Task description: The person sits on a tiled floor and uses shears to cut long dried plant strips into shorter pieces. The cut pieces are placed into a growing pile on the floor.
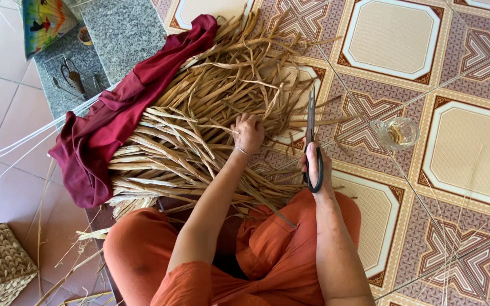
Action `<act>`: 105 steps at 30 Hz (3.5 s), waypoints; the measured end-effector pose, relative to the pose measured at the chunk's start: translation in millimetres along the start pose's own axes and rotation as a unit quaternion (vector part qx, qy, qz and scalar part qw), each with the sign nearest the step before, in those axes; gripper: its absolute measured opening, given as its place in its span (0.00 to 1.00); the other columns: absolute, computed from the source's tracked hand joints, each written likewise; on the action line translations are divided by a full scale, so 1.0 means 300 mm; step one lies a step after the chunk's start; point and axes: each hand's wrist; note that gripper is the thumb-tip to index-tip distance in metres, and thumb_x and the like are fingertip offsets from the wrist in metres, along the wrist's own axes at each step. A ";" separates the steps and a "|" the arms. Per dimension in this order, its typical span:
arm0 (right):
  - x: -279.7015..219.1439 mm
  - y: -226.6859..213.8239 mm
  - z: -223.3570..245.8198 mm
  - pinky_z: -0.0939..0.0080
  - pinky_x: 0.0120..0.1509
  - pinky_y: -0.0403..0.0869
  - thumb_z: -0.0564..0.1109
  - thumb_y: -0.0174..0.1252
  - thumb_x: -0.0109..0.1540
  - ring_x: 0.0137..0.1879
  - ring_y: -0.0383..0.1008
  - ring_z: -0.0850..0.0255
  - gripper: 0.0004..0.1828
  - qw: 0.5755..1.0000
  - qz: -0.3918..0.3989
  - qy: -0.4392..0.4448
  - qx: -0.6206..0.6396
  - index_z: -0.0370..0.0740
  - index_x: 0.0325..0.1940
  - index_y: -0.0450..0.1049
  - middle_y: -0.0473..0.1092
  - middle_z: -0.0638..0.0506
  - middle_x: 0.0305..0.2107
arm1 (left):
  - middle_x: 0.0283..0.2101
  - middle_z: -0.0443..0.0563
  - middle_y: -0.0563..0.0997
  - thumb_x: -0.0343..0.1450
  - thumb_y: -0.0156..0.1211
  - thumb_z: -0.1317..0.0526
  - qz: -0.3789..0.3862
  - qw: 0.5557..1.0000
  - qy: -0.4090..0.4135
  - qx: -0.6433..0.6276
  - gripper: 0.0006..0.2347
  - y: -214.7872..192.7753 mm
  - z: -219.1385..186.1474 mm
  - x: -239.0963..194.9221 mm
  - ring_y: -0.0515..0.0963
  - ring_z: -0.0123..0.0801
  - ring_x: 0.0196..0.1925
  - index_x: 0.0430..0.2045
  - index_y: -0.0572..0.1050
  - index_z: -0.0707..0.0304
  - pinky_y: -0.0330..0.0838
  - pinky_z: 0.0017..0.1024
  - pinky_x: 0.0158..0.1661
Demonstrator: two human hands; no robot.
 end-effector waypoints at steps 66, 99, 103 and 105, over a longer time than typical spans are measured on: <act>-0.027 0.064 -0.115 0.61 0.33 0.71 0.75 0.37 0.70 0.28 0.71 0.65 0.41 0.982 0.075 -0.053 -0.164 0.33 0.44 0.74 0.69 0.55 0.24 | 0.27 0.50 0.84 0.72 0.62 0.59 0.180 0.948 -0.044 -0.259 0.11 -0.167 0.105 -0.052 0.77 0.27 0.26 0.43 0.83 0.65 0.71 0.30 0.29; 0.012 -0.022 -0.035 0.70 0.23 0.57 0.78 0.38 0.68 0.19 0.57 0.69 0.42 0.967 -0.078 0.096 0.222 0.36 0.51 0.73 0.63 0.56 0.17 | 0.75 0.67 0.39 0.69 0.60 0.64 0.252 0.872 0.184 0.376 0.33 -0.024 -0.135 -0.165 0.42 0.63 0.74 0.70 0.51 0.60 0.46 0.74 0.61; 0.003 -0.025 -0.033 0.69 0.23 0.57 0.78 0.38 0.67 0.19 0.57 0.69 0.43 0.969 -0.087 0.084 0.217 0.35 0.53 0.72 0.63 0.56 0.17 | 0.74 0.63 0.49 0.68 0.63 0.62 0.325 0.896 0.232 0.195 0.31 0.021 -0.211 -0.364 0.43 0.67 0.78 0.69 0.59 0.51 0.50 0.67 0.69; 0.010 -0.027 -0.035 0.69 0.23 0.58 0.78 0.38 0.67 0.19 0.58 0.69 0.44 0.969 -0.096 0.066 0.220 0.34 0.55 0.72 0.62 0.56 0.17 | 0.73 0.64 0.58 0.68 0.60 0.65 0.341 0.907 0.240 -0.064 0.31 0.044 -0.190 -0.381 0.58 0.58 0.73 0.70 0.61 0.58 0.61 0.55 0.67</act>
Point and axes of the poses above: each hand's wrist, its own x-axis towards the middle knuckle, its own y-axis out of the palm, z = x × y
